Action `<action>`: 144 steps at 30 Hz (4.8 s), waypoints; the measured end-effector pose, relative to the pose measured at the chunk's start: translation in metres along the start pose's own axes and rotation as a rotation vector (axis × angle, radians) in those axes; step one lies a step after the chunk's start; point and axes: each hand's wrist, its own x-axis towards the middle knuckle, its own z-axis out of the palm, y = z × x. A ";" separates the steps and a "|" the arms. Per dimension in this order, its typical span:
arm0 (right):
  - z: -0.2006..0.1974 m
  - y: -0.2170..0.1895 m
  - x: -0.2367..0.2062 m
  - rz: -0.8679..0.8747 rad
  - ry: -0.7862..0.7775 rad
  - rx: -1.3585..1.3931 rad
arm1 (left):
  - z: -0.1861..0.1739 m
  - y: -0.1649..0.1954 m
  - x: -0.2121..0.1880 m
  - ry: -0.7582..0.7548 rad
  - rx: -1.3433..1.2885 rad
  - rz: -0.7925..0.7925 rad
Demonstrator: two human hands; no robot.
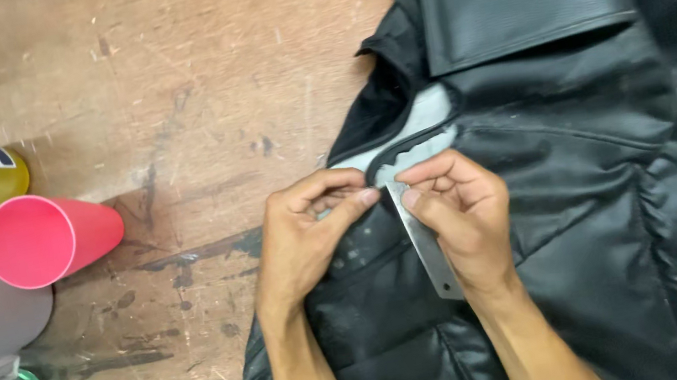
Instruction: The person fits a black vinyl cover over a foam seat shell on a workbench. They use a flat metal scraper to tuck the cover's edge and piping into the seam along the curved edge, reposition the cover, mark the fabric with a white marker, and continue pressing the edge into place by hand.
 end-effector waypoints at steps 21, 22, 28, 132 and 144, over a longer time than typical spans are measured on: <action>0.016 0.023 0.007 0.024 0.104 -0.303 | -0.009 -0.015 0.000 0.020 -0.178 -0.003; 0.016 0.021 0.007 0.029 0.102 -0.276 | -0.009 -0.015 0.000 0.013 -0.203 -0.006; 0.018 0.013 0.007 0.040 0.074 -0.365 | -0.010 -0.015 -0.001 -0.012 -0.249 -0.004; -0.044 0.001 0.010 0.222 -0.229 0.159 | 0.000 0.001 -0.023 0.143 0.251 0.100; -0.046 0.004 0.012 0.245 -0.231 0.180 | 0.004 0.001 -0.022 0.158 0.266 0.083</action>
